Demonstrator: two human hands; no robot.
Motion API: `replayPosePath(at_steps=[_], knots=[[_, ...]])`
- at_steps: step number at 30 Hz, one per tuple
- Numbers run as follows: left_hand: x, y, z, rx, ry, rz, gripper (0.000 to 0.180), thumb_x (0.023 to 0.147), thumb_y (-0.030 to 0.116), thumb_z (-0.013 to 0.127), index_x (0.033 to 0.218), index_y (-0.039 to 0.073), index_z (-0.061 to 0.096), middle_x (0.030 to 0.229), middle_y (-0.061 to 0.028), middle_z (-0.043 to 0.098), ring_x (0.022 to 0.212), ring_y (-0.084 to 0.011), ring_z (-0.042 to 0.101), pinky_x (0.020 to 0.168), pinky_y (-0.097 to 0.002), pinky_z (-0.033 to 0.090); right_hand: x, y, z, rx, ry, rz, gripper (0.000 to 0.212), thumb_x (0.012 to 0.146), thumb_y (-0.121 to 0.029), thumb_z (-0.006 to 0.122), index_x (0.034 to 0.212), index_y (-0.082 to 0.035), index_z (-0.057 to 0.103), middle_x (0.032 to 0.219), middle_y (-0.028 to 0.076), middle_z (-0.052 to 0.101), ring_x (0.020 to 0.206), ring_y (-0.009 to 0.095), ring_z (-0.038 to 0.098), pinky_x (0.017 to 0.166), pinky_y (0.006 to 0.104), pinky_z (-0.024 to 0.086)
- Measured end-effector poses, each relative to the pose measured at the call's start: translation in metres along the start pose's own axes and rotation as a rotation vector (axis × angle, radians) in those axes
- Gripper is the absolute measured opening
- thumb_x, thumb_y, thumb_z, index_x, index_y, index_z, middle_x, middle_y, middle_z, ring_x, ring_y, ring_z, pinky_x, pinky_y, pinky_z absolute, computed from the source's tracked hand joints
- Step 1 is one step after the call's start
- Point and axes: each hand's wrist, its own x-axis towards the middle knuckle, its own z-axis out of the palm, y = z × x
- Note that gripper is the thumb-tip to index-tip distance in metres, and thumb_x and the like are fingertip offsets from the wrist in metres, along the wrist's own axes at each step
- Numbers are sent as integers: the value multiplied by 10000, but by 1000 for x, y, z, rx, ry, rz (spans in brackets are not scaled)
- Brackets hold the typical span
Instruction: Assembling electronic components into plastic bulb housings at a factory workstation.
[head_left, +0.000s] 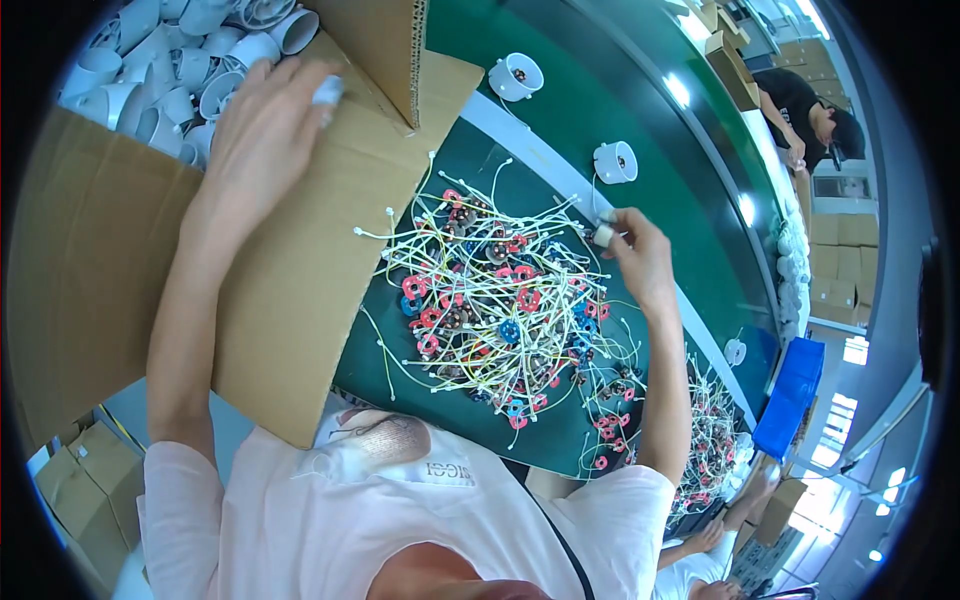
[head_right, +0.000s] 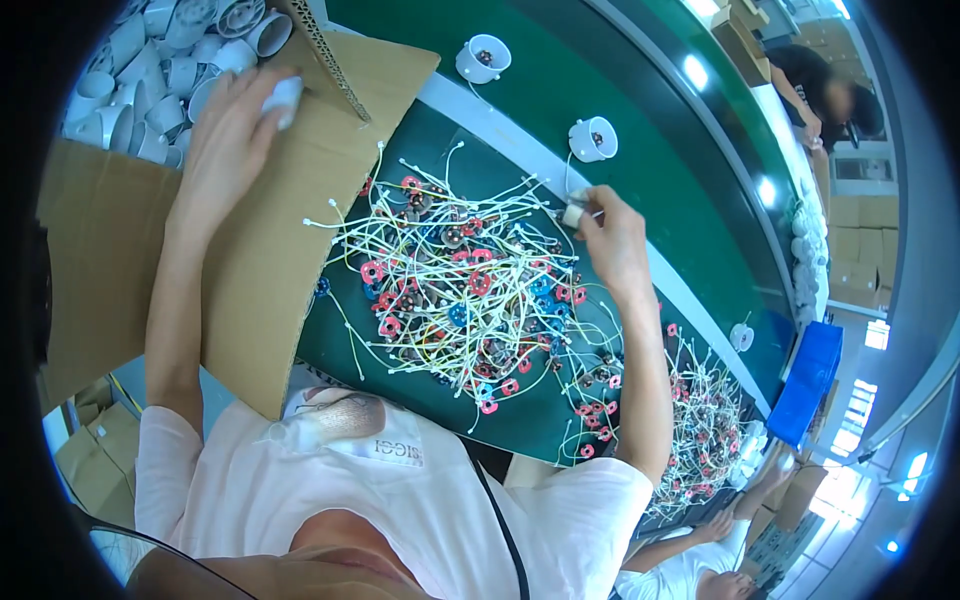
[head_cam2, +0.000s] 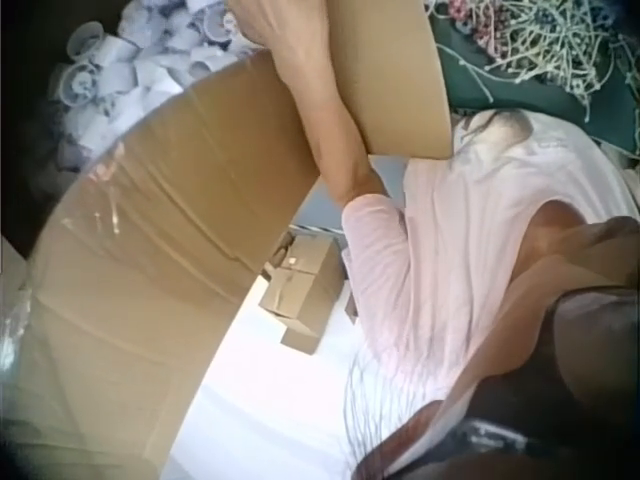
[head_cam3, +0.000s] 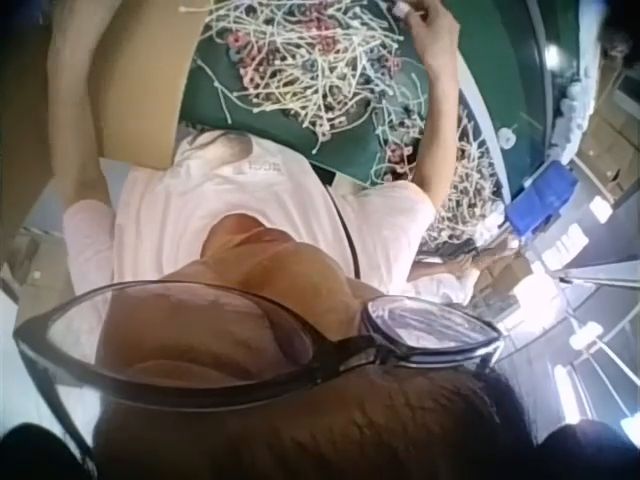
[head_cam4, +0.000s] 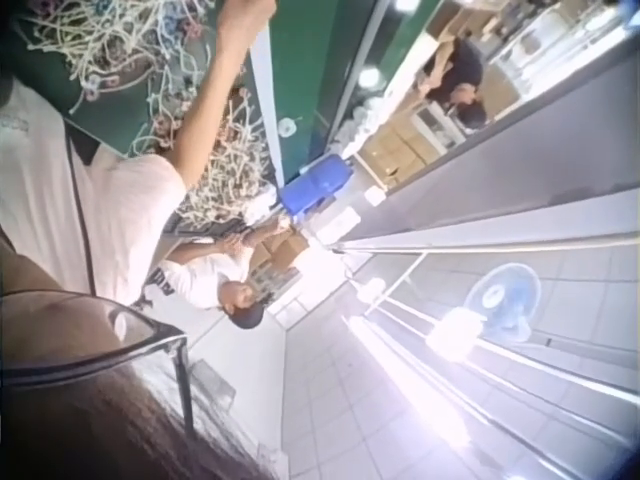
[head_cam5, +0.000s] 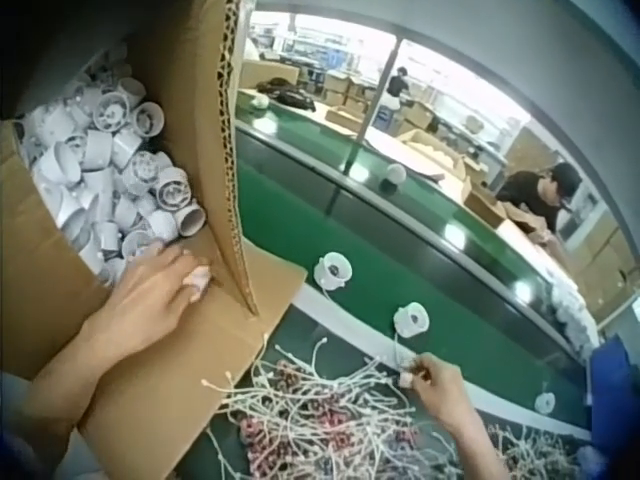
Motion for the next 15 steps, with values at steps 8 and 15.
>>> replayPosePath(at_steps=[8,15], knots=[[-41,18,-20,-699,-192,-255,206,797,96,592,997,46,589,925,-108,551,874,-280,520,762,-359,422,-22,-7,33,-242,153,-177,169,801,-34,583,959,21,554,819,118,595,681,182,581,636,295,456],[-45,17,-9,-319,-47,28,232,754,77,652,976,49,590,1057,-129,512,929,-294,523,791,-348,420,-26,-3,38,-281,172,-134,258,806,-52,594,1038,-4,492,820,138,562,702,248,567,667,353,443]])
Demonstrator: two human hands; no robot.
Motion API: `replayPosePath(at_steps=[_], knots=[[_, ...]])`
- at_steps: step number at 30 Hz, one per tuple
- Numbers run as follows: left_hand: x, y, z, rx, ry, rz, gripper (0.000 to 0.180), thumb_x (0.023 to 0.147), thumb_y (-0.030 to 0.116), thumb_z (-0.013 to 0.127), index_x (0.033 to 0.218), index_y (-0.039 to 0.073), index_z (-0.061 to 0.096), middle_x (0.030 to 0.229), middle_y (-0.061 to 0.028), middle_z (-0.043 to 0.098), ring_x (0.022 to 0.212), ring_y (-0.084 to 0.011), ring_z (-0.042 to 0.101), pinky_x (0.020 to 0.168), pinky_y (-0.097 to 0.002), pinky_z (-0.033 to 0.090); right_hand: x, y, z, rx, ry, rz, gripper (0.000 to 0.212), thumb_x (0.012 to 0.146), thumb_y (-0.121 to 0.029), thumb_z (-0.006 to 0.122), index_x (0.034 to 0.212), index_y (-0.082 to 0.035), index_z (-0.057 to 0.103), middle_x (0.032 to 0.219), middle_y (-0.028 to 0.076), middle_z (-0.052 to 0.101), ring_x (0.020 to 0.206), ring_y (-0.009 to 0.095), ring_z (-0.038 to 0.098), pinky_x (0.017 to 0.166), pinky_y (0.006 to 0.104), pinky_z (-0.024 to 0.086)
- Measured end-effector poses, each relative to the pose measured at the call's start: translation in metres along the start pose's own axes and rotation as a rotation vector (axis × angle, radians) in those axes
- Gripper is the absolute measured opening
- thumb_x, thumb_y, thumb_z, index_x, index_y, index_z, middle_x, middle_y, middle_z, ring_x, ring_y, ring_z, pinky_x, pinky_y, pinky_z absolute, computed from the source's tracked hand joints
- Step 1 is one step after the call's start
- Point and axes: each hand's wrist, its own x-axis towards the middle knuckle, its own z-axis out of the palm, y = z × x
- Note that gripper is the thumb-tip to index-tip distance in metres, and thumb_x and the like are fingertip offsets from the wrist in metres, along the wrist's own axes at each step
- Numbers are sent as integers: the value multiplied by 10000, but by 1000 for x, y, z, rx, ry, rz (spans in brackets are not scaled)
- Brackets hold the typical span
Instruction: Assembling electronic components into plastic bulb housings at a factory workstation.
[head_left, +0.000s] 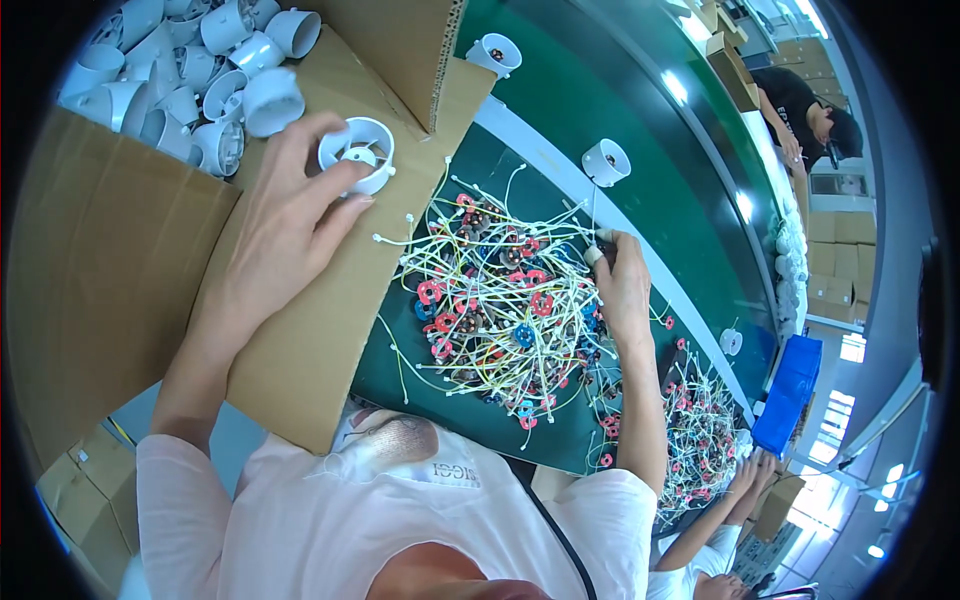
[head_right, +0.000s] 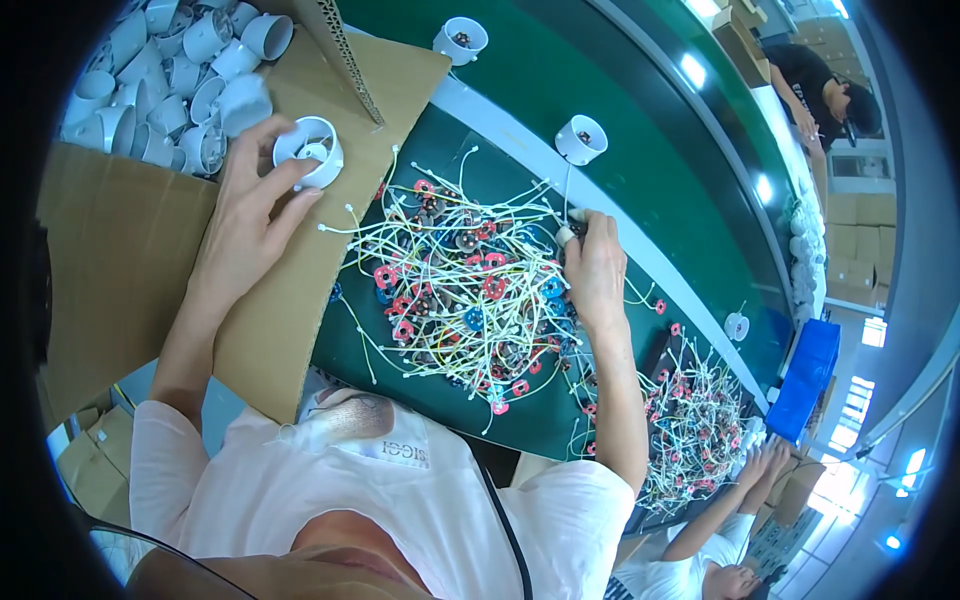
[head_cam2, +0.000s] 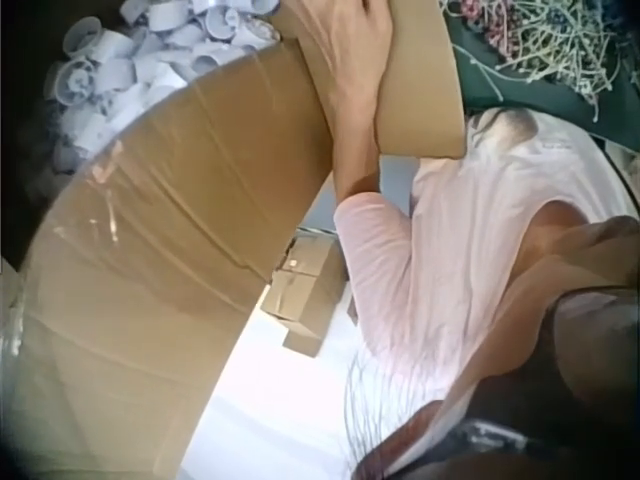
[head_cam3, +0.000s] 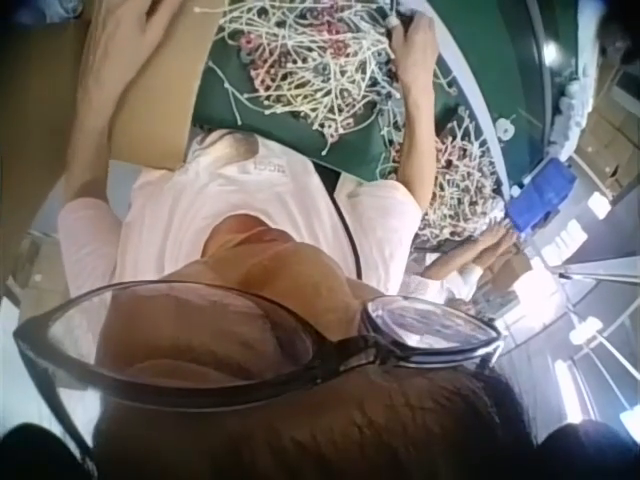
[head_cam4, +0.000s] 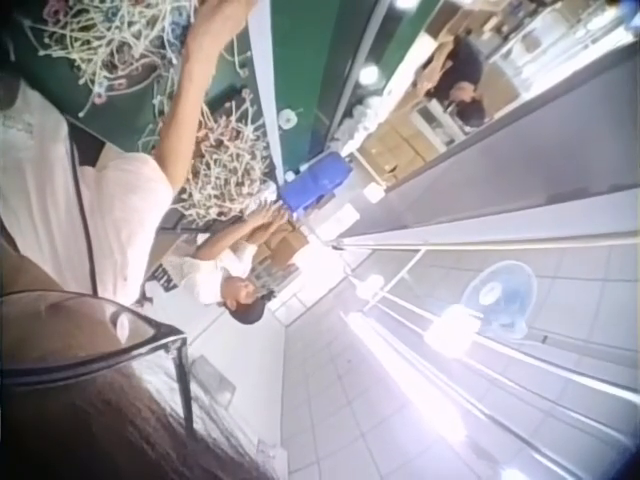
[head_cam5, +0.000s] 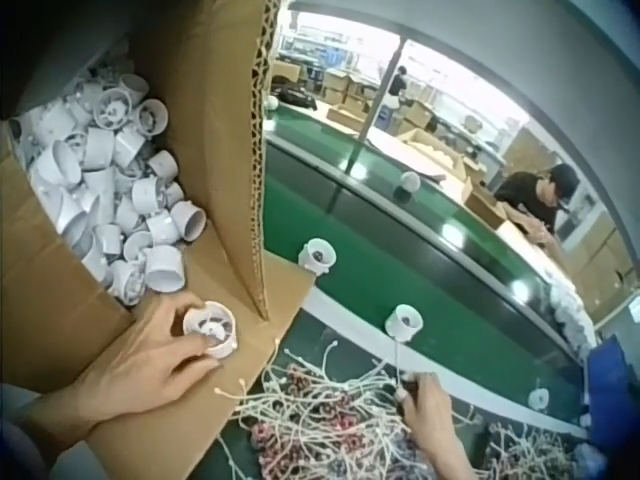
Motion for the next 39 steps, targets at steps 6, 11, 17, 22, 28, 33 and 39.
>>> replayPosePath(at_steps=[6,11,17,22,28,33,39], knots=[[2,-9,9,-316,-124,-189,356,723,31,675,1055,61,551,1145,-141,493,1033,-276,524,878,-325,415,-10,-7,-4,-135,75,-17,251,813,-58,594,1041,-4,504,856,145,558,712,237,561,649,352,443],[3,-4,8,-661,28,-362,491,697,-12,675,1143,58,479,1147,-113,500,1050,-214,528,915,-305,411,-11,-25,-26,-18,164,-54,236,796,-21,608,1022,-2,541,912,132,558,738,207,563,615,308,445],[-5,-4,9,-851,-81,-352,613,676,-48,637,1228,58,392,1106,-68,498,1073,-143,501,916,-281,409,-31,-69,-76,19,283,-286,263,772,27,623,1026,-2,564,931,126,566,732,177,576,588,259,462],[-4,-1,14,-1145,-211,-310,607,677,-58,601,1235,54,387,1122,-47,479,1083,-118,485,919,-267,400,-46,-81,-92,495,387,-307,223,825,-63,604,1033,2,557,961,170,572,696,197,591,508,208,440],[-10,3,6,-1293,-385,-305,615,682,-25,615,1240,50,367,1132,-39,467,1083,-117,480,932,-273,389,-25,-109,-77,781,269,-433,297,857,-121,582,1104,16,490,990,240,582,688,219,612,482,207,450],[-10,0,4,-1220,-409,-311,704,650,86,708,1249,44,341,1143,-54,468,1091,-136,482,932,-293,393,0,-140,-55,1042,145,-456,336,866,-125,577,1129,27,434,1006,250,587,774,249,640,531,235,495],[-6,-3,-3,-1234,-399,-306,667,677,54,695,1244,45,344,1146,-44,463,1090,-121,474,947,-288,379,21,-145,-33,1023,119,-610,314,863,-107,582,1106,35,442,1014,240,588,805,261,644,648,296,531]])
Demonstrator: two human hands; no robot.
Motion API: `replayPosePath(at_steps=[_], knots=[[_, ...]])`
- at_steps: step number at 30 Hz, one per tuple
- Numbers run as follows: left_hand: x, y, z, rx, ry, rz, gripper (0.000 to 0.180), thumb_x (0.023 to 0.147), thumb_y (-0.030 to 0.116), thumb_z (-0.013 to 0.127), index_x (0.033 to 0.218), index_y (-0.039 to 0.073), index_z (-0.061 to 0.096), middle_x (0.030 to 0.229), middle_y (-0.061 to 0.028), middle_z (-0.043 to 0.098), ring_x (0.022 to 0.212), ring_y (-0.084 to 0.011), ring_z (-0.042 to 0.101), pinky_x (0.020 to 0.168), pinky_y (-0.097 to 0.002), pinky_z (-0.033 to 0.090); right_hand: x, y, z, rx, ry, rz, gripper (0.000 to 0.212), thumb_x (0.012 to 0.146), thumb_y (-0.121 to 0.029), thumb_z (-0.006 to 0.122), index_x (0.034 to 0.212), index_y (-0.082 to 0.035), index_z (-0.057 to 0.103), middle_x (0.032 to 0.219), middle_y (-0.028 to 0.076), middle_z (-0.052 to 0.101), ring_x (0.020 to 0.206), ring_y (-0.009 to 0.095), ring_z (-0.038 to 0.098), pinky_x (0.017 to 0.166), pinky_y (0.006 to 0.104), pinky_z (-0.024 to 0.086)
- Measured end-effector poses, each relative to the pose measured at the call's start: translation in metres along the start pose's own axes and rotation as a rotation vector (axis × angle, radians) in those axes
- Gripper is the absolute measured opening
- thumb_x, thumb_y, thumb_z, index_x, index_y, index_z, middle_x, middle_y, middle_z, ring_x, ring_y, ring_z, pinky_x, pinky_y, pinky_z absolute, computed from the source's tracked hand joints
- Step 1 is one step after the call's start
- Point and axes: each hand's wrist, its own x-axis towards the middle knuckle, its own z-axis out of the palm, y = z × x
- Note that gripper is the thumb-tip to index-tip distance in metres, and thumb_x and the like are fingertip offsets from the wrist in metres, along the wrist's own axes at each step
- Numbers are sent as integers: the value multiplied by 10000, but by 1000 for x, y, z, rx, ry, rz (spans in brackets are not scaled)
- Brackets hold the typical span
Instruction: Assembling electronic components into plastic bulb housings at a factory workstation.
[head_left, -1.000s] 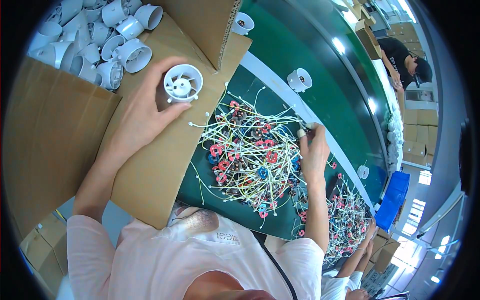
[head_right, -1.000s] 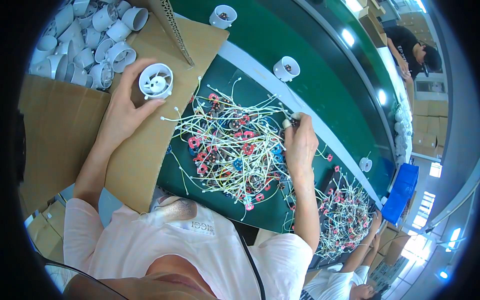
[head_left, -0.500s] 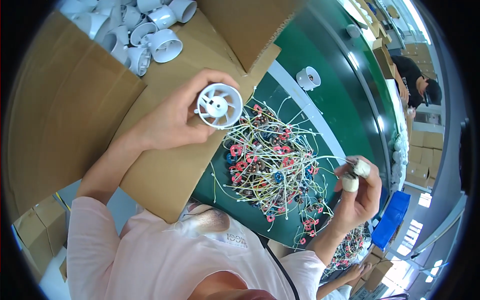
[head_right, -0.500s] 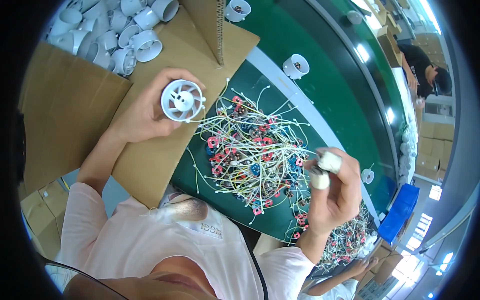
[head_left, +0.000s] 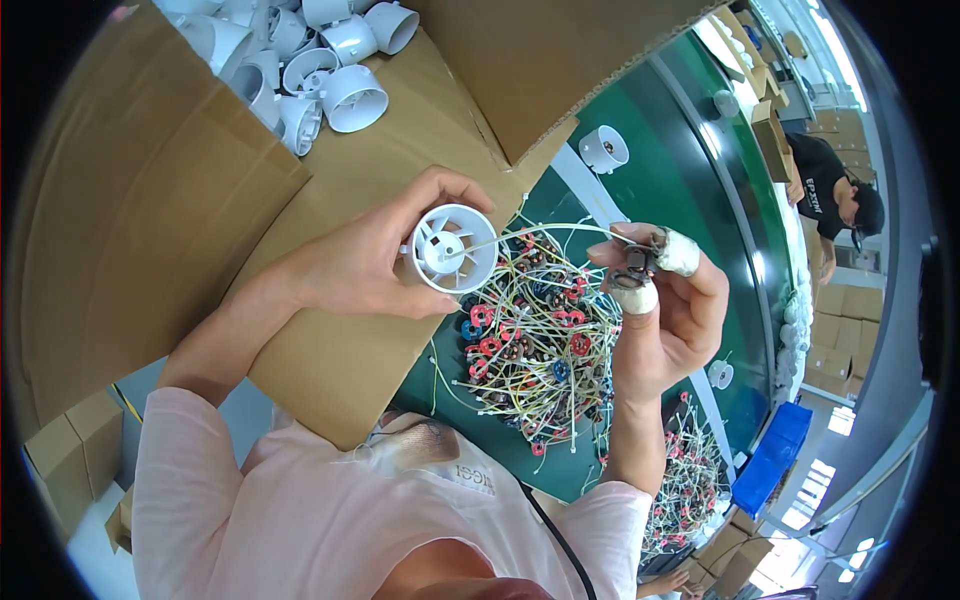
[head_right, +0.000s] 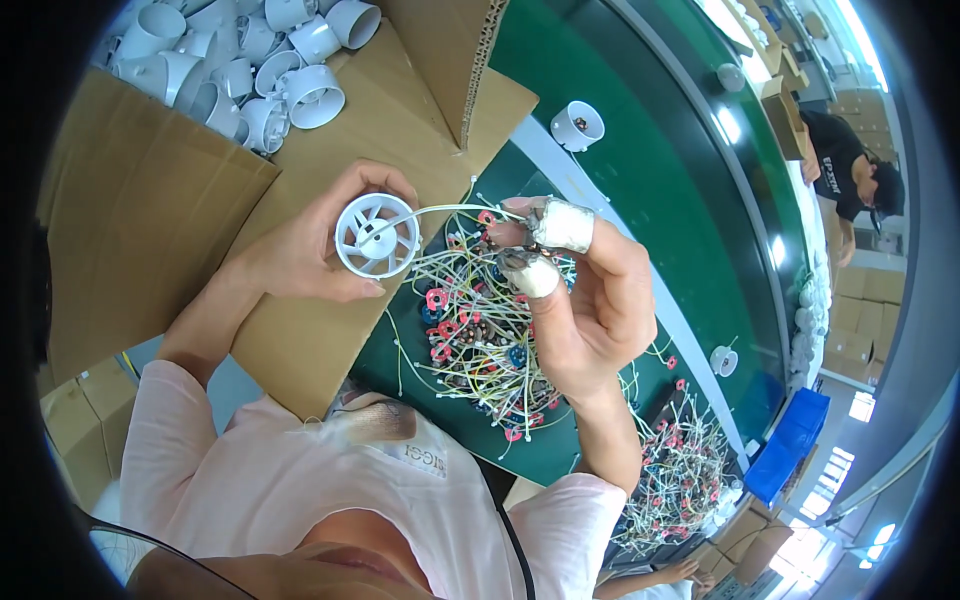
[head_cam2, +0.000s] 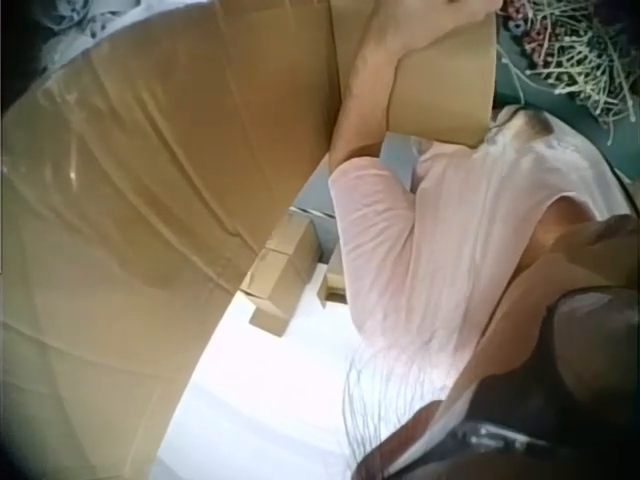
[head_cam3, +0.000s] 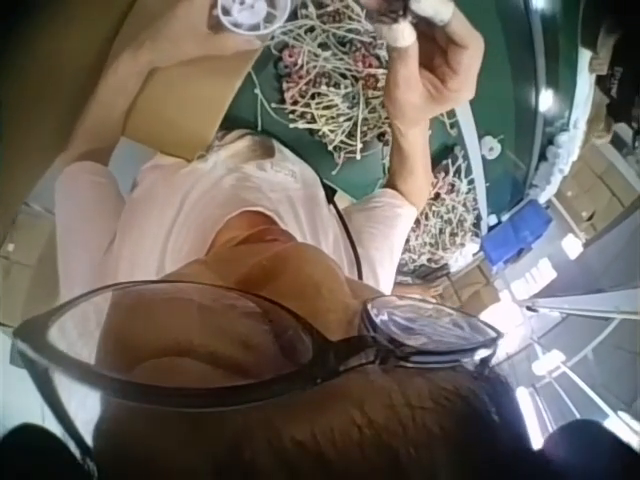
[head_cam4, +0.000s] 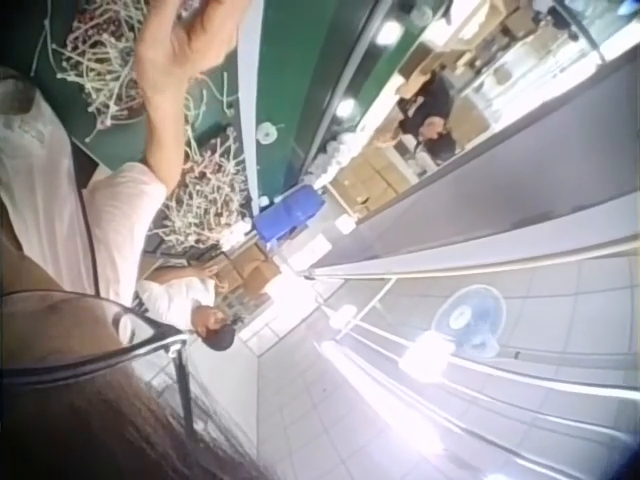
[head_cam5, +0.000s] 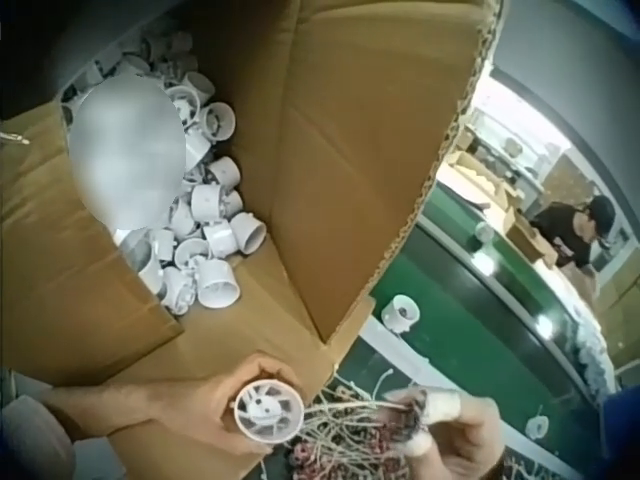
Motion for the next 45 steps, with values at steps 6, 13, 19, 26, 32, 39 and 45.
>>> replayPosePath(at_steps=[6,13,19,26,32,39,45], knots=[[2,0,0,2,-26,-30,651,680,60,693,1233,38,350,1144,-48,465,1092,-124,473,947,-291,380,-5,19,2,-94,-83,-17,304,850,-36,582,1112,42,446,1047,239,578,848,264,636,748,334,524],[2,-4,2,35,-27,-17,646,686,62,687,1234,41,344,1138,-50,466,1099,-129,468,948,-292,377,-8,30,-10,-244,-151,-89,275,844,13,564,1101,46,471,1050,241,577,861,271,630,743,335,522],[2,-8,4,101,38,14,725,650,78,723,1251,39,318,1152,-52,430,1098,-124,462,925,-286,400,-2,4,-11,-419,-281,-98,223,815,56,565,1036,43,533,1022,219,592,821,240,627,696,299,510],[3,-2,9,560,275,213,606,667,85,728,1186,53,419,1102,-86,505,1079,-222,495,913,-346,389,-5,-37,16,-582,-329,93,292,769,68,598,1054,35,545,974,143,611,737,185,598,643,270,478],[2,9,12,959,337,465,549,646,119,750,1130,58,499,1071,-94,559,1040,-288,521,880,-407,381,5,-27,31,-459,-356,159,342,740,112,572,1069,29,524,936,137,599,720,224,589,626,290,471],[-1,7,16,898,362,463,611,605,136,769,1154,55,514,1113,-96,561,1008,-272,546,892,-402,385,9,-7,41,-594,-325,-46,389,665,147,552,1035,35,511,874,146,562,706,287,553,602,338,449],[-2,3,15,886,377,462,598,628,120,759,1168,47,514,1114,-95,562,1012,-255,548,874,-391,417,7,4,48,-559,-349,-132,387,609,113,595,981,30,529,874,143,530,736,292,528,611,358,433]])
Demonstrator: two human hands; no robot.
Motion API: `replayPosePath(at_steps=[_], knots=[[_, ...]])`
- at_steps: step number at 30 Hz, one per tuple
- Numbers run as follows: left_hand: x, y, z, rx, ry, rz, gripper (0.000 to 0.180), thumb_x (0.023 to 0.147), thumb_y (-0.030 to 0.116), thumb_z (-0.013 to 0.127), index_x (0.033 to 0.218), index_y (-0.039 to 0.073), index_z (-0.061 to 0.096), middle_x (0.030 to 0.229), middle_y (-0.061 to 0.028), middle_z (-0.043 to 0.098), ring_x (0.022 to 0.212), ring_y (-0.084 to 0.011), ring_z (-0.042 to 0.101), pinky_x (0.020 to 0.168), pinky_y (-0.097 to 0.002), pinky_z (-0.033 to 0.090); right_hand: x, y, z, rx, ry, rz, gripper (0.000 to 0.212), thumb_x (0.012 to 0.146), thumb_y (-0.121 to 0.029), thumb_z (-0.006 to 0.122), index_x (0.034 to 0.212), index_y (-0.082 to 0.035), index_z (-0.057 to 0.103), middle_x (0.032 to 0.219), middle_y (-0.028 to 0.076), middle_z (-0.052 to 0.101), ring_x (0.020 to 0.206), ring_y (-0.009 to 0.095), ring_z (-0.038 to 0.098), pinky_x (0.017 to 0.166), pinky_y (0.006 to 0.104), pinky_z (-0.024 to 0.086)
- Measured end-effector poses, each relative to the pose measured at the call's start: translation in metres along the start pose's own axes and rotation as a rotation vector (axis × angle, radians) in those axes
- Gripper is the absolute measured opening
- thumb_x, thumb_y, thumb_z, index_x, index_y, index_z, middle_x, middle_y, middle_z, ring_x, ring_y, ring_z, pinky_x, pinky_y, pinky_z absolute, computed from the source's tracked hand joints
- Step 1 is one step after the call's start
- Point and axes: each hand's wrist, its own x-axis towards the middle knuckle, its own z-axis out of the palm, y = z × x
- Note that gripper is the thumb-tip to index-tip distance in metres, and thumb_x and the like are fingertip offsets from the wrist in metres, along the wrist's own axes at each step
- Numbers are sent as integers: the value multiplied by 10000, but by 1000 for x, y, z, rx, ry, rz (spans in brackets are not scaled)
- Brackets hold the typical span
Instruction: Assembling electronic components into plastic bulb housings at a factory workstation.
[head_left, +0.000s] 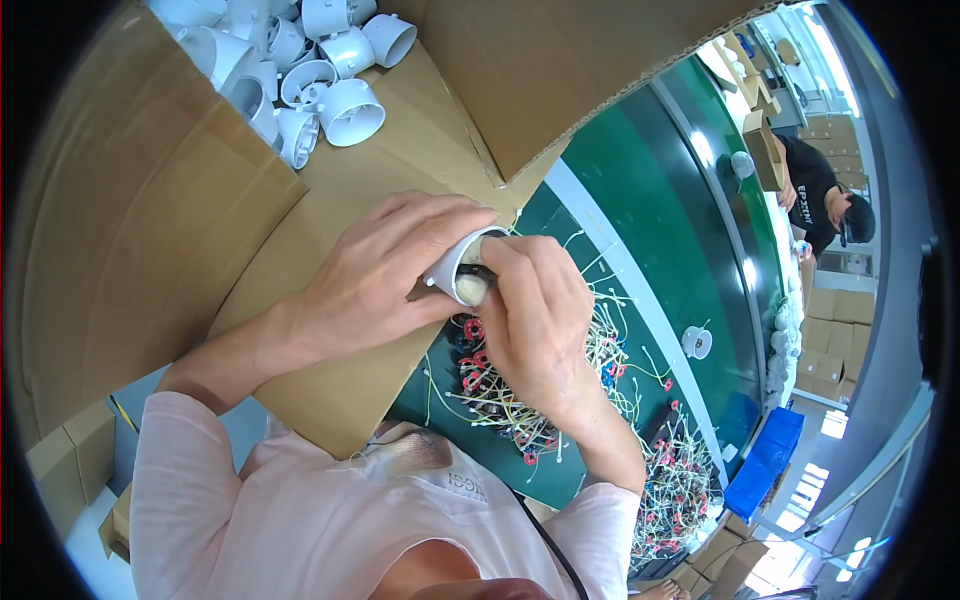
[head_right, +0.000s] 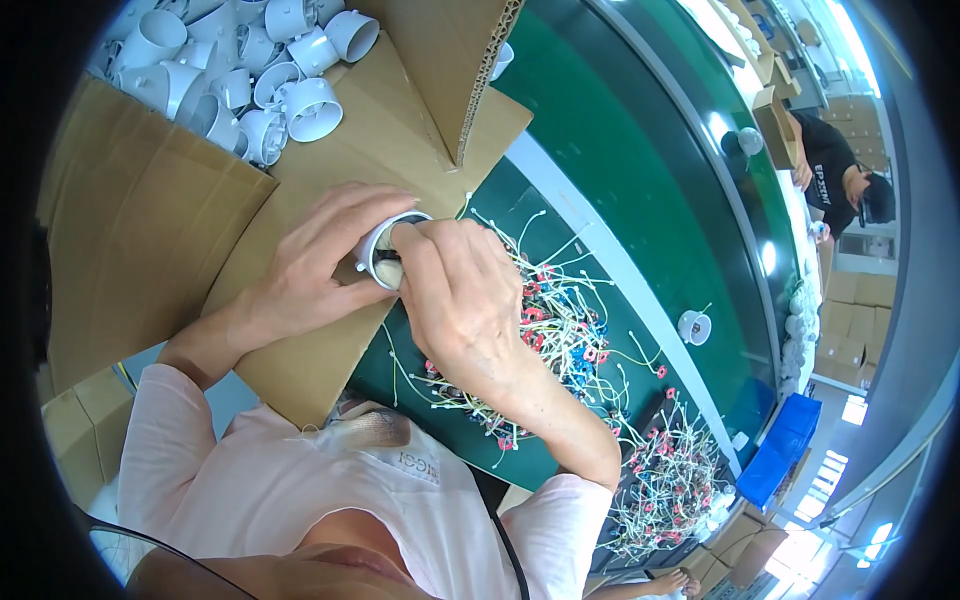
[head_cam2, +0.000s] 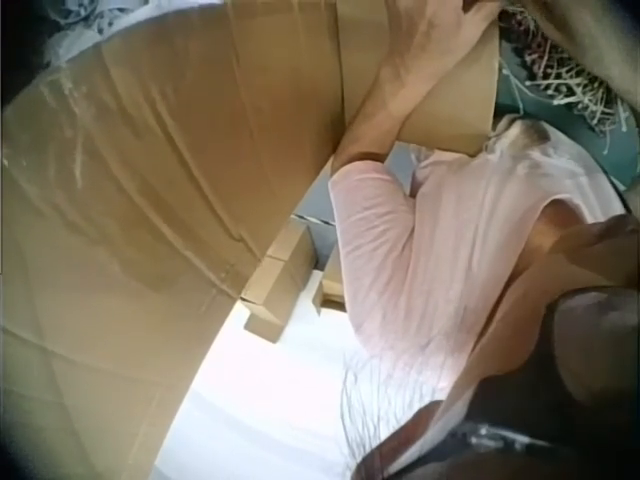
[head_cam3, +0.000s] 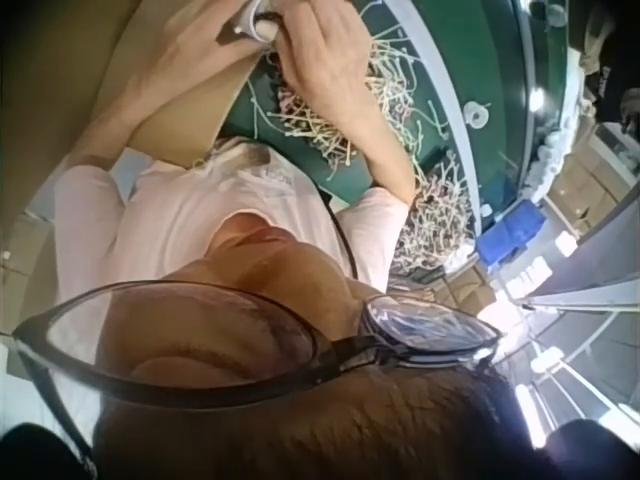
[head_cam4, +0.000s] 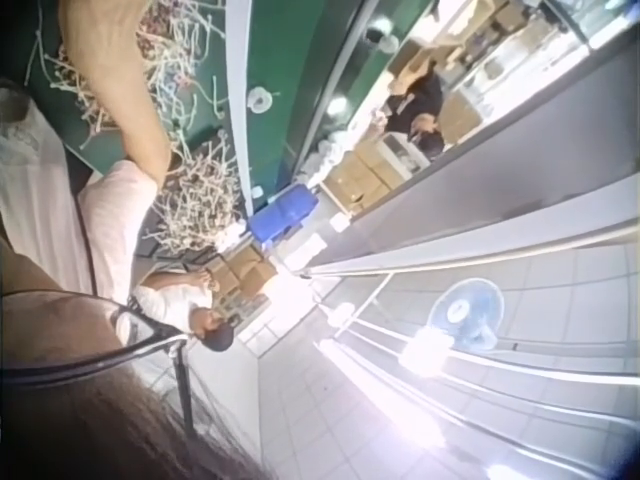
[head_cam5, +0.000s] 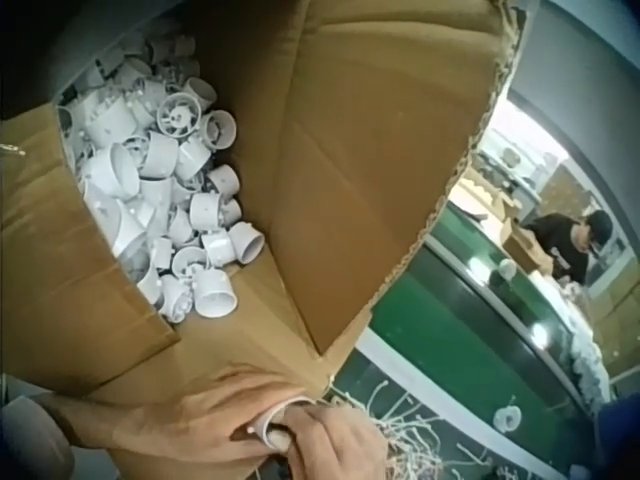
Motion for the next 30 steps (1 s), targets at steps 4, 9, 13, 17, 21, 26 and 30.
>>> replayPosePath(at_steps=[4,9,13,17,21,26,30], knots=[[-1,-1,1,-27,14,-28,570,642,92,753,1161,40,522,1104,-99,569,1002,-257,559,835,-371,458,5,-3,-2,-88,-33,24,361,606,104,605,952,25,545,884,144,527,764,283,525,646,362,429],[2,2,2,-149,49,-69,546,639,50,754,1139,33,538,1091,-111,581,988,-259,577,794,-340,492,4,0,1,-85,84,93,330,595,49,628,913,-24,579,877,108,518,799,244,501,665,329,362],[1,1,3,-181,37,-89,545,637,38,757,1138,33,542,1093,-110,586,990,-252,583,795,-330,497,-1,3,2,-25,95,151,316,603,57,630,903,-34,587,956,120,539,870,251,501,701,344,364],[0,2,3,-202,29,-92,543,638,32,757,1138,38,546,1102,-109,586,990,-249,585,798,-326,498,-5,7,2,120,30,253,288,661,96,630,926,-6,582,1024,129,571,933,276,565,793,343,454],[0,1,3,-210,7,-101,550,646,43,753,1152,42,537,1117,-113,571,1023,-259,564,825,-332,486,-8,7,6,249,36,355,259,693,93,620,929,-6,586,1072,137,576,973,284,580,826,343,462],[5,2,1,-127,-108,-130,579,646,78,740,1179,57,515,1132,-132,539,1087,-295,505,923,-392,418,-7,16,5,315,26,404,254,706,82,613,942,-10,588,1066,136,592,966,259,592,825,334,467],[28,-8,-20,509,-13,-54,591,644,67,726,1190,54,498,1209,-136,475,1138,-323,453,993,-435,338,-25,77,-46,242,235,587,205,817,-22,578,1019,1,601,960,75,638,895,121,587,799,265,463]])
